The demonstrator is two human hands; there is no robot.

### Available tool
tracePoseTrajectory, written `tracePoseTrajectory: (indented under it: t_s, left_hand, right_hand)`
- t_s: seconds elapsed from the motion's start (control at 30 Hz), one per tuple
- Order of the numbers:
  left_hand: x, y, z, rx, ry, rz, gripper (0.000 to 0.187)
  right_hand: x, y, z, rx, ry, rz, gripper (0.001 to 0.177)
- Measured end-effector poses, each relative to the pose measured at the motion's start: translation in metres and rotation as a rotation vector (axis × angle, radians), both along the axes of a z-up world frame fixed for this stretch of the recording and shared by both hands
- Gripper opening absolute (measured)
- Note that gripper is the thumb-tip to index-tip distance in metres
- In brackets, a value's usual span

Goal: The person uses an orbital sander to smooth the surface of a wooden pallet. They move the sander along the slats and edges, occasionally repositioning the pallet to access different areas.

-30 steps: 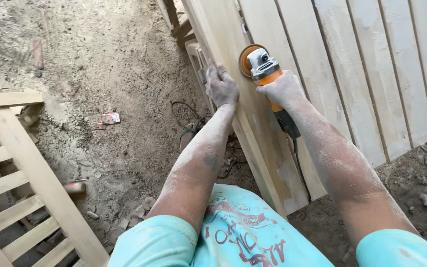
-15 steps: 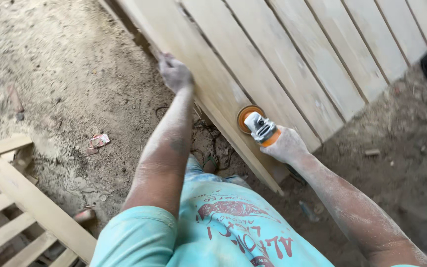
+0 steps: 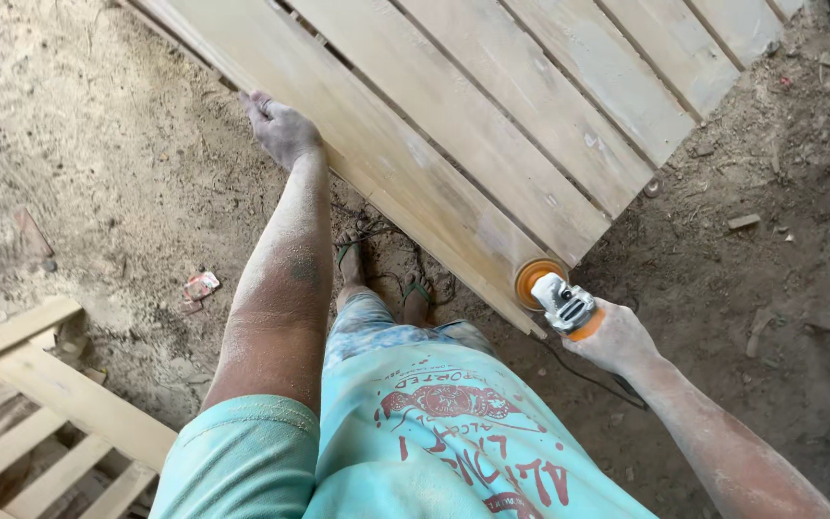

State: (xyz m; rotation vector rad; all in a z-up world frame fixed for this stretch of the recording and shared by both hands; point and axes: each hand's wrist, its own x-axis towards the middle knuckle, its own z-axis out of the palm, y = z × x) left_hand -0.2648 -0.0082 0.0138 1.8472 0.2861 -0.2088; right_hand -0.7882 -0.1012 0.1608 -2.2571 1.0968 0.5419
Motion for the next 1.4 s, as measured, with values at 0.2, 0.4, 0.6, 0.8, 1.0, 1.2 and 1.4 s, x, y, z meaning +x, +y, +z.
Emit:
tracePoseTrajectory:
  t_s: [0.2, 0.4, 0.6, 0.8, 1.0, 1.2, 1.4]
  left_hand:
    - [-0.001, 0.001, -0.03, -0.123, 0.061, 0.032, 0.062]
    - [-0.006, -0.002, -0.027, -0.023, -0.102, 0.018, 0.066]
    - [-0.01, -0.006, -0.016, -0.024, -0.066, 0.031, 0.069]
    - [0.002, -0.001, -0.026, -0.08, -0.067, 0.037, 0.062]
    - [0.004, 0.002, -0.011, -0.117, 0.081, 0.055, 0.058]
    - [-0.008, 0.004, 0.033, -0.132, 0.115, 0.051, 0.056]
    - [-0.01, 0.004, 0.051, -0.15, 0.128, 0.045, 0.058]
  right_hand:
    - [0.069, -0.014, -0.004, -0.079, 0.02, 0.141, 0.039]
    - [0.167, -0.041, -0.008, -0.077, -0.113, 0.259, 0.035]
    - [0.28, -0.057, -0.014, -0.119, -0.111, 0.564, 0.029]
    - [0.275, -0.06, 0.0, 0.117, 0.007, 0.162, 0.04]
    - [0.151, -0.046, -0.005, -0.061, -0.088, 0.328, 0.043]
    - [0.028, -0.045, -0.01, -0.034, -0.023, 0.032, 0.052]
    - [-0.035, -0.033, 0.002, 0.07, 0.074, -0.328, 0.051]
